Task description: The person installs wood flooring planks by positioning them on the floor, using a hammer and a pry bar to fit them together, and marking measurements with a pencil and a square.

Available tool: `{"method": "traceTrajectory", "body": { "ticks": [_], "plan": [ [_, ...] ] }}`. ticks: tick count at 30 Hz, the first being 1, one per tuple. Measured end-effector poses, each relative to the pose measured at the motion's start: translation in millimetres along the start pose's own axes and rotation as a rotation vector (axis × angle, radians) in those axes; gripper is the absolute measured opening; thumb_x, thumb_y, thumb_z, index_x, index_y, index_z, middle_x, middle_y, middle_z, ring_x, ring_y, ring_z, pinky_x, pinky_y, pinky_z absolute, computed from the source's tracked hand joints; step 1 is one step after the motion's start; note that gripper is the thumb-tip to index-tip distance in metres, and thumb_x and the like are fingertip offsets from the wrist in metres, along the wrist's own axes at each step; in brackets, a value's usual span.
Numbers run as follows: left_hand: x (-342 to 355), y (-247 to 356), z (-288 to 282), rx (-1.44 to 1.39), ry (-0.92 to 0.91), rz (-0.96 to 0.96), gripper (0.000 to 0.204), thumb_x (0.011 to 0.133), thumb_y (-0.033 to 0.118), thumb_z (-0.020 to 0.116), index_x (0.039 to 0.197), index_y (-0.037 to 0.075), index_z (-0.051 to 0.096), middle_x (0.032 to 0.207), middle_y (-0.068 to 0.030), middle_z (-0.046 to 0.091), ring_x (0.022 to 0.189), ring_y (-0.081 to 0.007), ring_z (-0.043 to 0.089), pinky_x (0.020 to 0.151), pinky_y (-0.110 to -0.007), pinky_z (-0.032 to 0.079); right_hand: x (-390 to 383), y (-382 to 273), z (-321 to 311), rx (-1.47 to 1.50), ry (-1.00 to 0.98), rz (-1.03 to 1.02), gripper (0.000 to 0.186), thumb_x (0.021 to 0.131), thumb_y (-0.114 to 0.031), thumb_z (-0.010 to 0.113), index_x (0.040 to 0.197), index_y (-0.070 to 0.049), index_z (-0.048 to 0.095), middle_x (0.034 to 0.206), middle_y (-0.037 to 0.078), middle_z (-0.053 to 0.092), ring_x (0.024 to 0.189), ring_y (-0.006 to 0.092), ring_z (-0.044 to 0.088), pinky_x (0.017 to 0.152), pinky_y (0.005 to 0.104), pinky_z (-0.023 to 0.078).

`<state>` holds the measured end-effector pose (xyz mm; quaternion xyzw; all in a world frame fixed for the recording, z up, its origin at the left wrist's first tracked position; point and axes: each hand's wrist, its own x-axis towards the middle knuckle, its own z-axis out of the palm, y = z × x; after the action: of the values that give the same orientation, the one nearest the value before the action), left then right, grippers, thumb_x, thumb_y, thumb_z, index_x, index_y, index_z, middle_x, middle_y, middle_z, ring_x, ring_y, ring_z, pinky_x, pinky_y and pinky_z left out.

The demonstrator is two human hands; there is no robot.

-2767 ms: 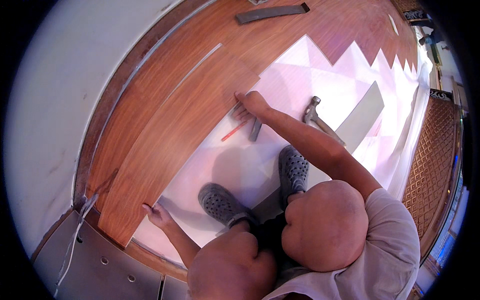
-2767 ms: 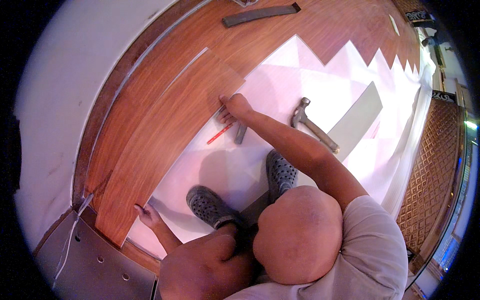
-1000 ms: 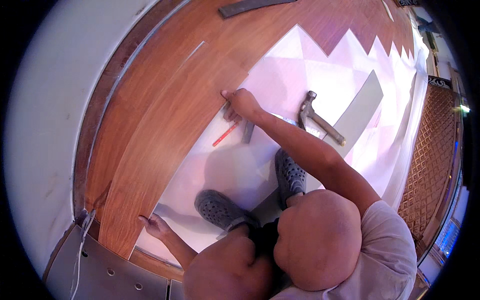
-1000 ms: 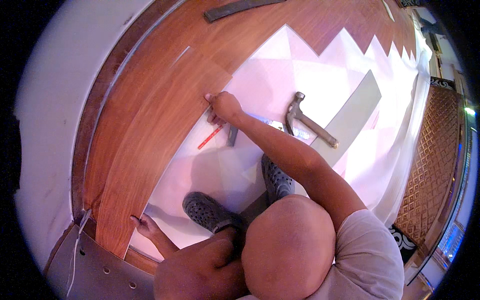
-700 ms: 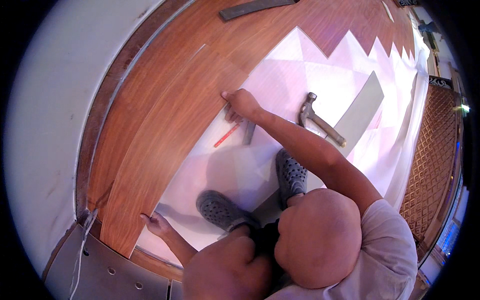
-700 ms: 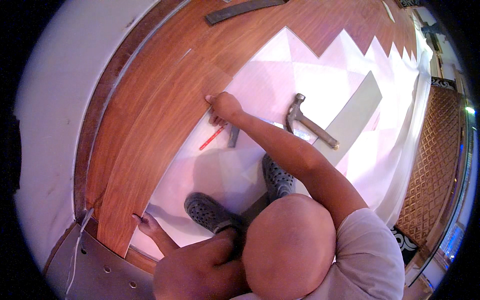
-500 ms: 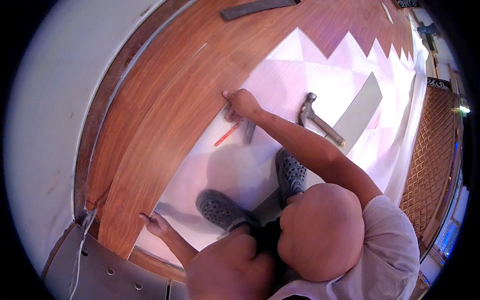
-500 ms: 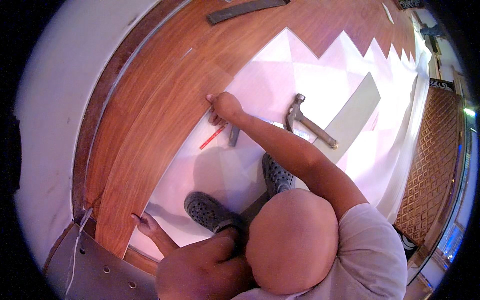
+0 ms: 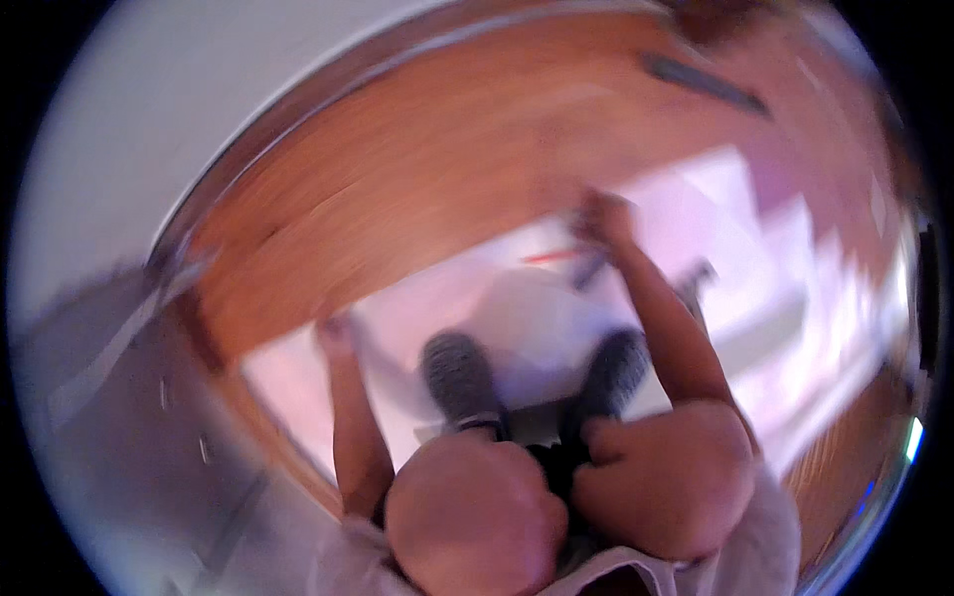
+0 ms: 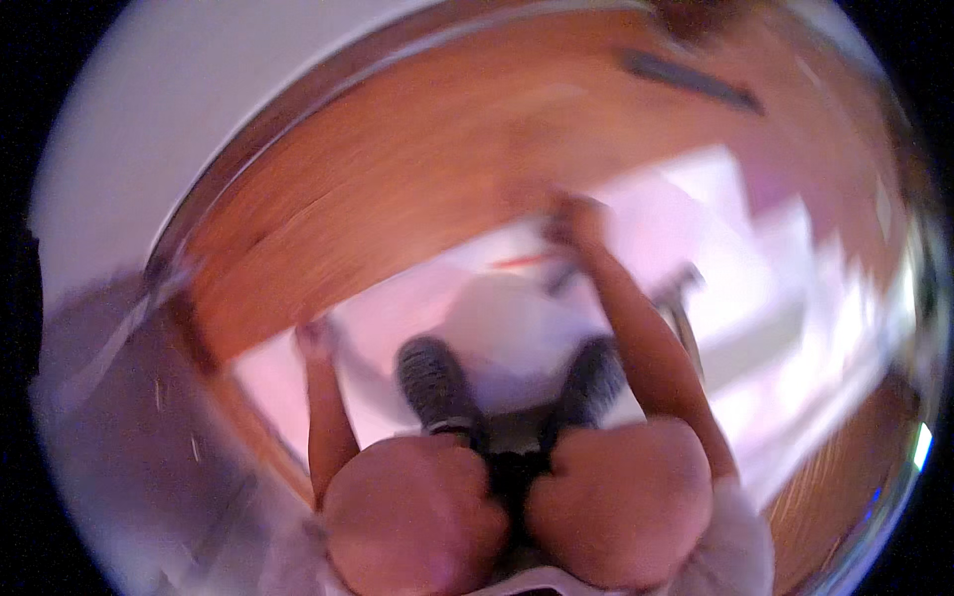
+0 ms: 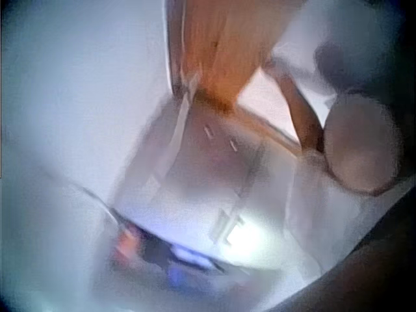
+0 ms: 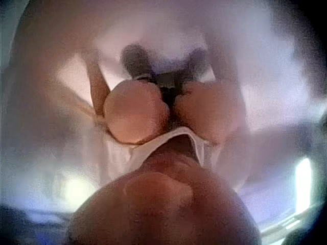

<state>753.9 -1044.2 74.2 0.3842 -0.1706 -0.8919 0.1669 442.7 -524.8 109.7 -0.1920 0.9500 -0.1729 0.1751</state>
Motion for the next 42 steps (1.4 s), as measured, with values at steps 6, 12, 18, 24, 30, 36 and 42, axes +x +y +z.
{"method": "traceTrajectory", "body": {
  "ticks": [6, 12, 18, 24, 30, 36, 42],
  "plan": [
    [0.7, -37.7, 97.8, 0.243, 0.253, 0.072, 0.042, 0.098, 0.034, 0.066, 0.115, -0.003, 0.059, 0.111, -0.0189, 0.07, 0.102, -0.0331, 0.069, 0.087, -0.048, 0.061, -44.1, 4.4, -37.2, 1.146, 0.102, 0.846, 0.051, 0.097, -0.051, 0.064, 0.093, -0.001, 0.065, 0.072, 0.013, 0.069, 0.059, 0.0268, 0.07, 0.049, 0.0328, 0.055],
    [-17.1, -14.4, 108.5, 0.72, 0.354, -0.252, 0.033, 0.102, 0.032, 0.058, 0.11, 0.0, 0.062, 0.097, -0.0252, 0.071, 0.08, -0.0352, 0.073, 0.072, -0.051, 0.064, -37.1, 16.0, -43.0, 1.025, 0.029, 0.882, 0.055, 0.097, -0.055, 0.061, 0.096, 0.0, 0.064, 0.082, 0.016, 0.072, 0.066, 0.0262, 0.072, 0.053, 0.0308, 0.056],
    [-29.2, -1.8, 140.1, 1.761, 0.286, 0.077, 0.025, 0.094, 0.024, 0.066, 0.097, 0.0, 0.068, 0.093, -0.0171, 0.073, 0.074, -0.0286, 0.073, 0.072, -0.043, 0.059, -35.7, 32.5, -37.5, 1.004, 0.069, 0.819, 0.054, 0.098, -0.055, 0.06, 0.096, -0.001, 0.064, 0.081, 0.015, 0.072, 0.065, 0.0252, 0.072, 0.05, 0.0294, 0.055],
    [-27.5, 30.2, 108.2, 2.14, 0.168, 1.021, 0.058, 0.091, 0.039, 0.07, 0.134, 0.002, 0.059, 0.138, -0.0276, 0.056, 0.127, -0.0447, 0.052, 0.108, -0.049, 0.043, -33.2, 2.1, -31.9, 1.038, 0.065, 0.81, 0.049, 0.099, -0.05, 0.061, 0.089, -0.002, 0.062, 0.074, 0.014, 0.068, 0.059, 0.0254, 0.069, 0.045, 0.0302, 0.051],
    [18.6, 1.0, 115.9, 2.138, 0.033, 0.919, 0.062, 0.088, 0.035, 0.071, 0.14, 0.004, 0.056, 0.147, -0.0269, 0.047, 0.138, -0.043, 0.04, 0.117, -0.05, 0.032, -49.5, 44.7, -26.9, 1.148, 0.088, 0.717, 0.039, 0.1, -0.042, 0.06, 0.087, -0.005, 0.063, 0.072, 0.011, 0.066, 0.057, 0.0236, 0.065, 0.047, 0.033, 0.05],
    [-21.2, 6.3, 75.9, 1.222, 0.128, 0.583, 0.028, 0.1, 0.016, 0.057, 0.115, -0.005, 0.067, 0.114, -0.0134, 0.067, 0.1, -0.0227, 0.065, 0.093, -0.033, 0.052, -74.9, 35.4, -44.1, -0.11, 0.111, 0.105, 0.018, 0.091, -0.023, 0.066, 0.097, -0.006, 0.066, 0.088, 0.013, 0.068, 0.078, 0.0282, 0.066, 0.067, 0.0429, 0.053],
    [-35.2, 89.0, -2.7, 0.63, 0.566, 0.307, 0.044, 0.1, 0.02, 0.062, 0.128, -0.012, 0.053, 0.12, -0.022, 0.061, 0.107, -0.0336, 0.064, 0.095, -0.042, 0.057, -99.8, -21.2, -64.9, 0.081, 0.474, 0.202, 0.023, 0.095, -0.013, 0.06, 0.114, 0.0, 0.064, 0.112, 0.019, 0.071, 0.103, 0.0345, 0.068, 0.092, 0.0426, 0.055]
  ]
}}
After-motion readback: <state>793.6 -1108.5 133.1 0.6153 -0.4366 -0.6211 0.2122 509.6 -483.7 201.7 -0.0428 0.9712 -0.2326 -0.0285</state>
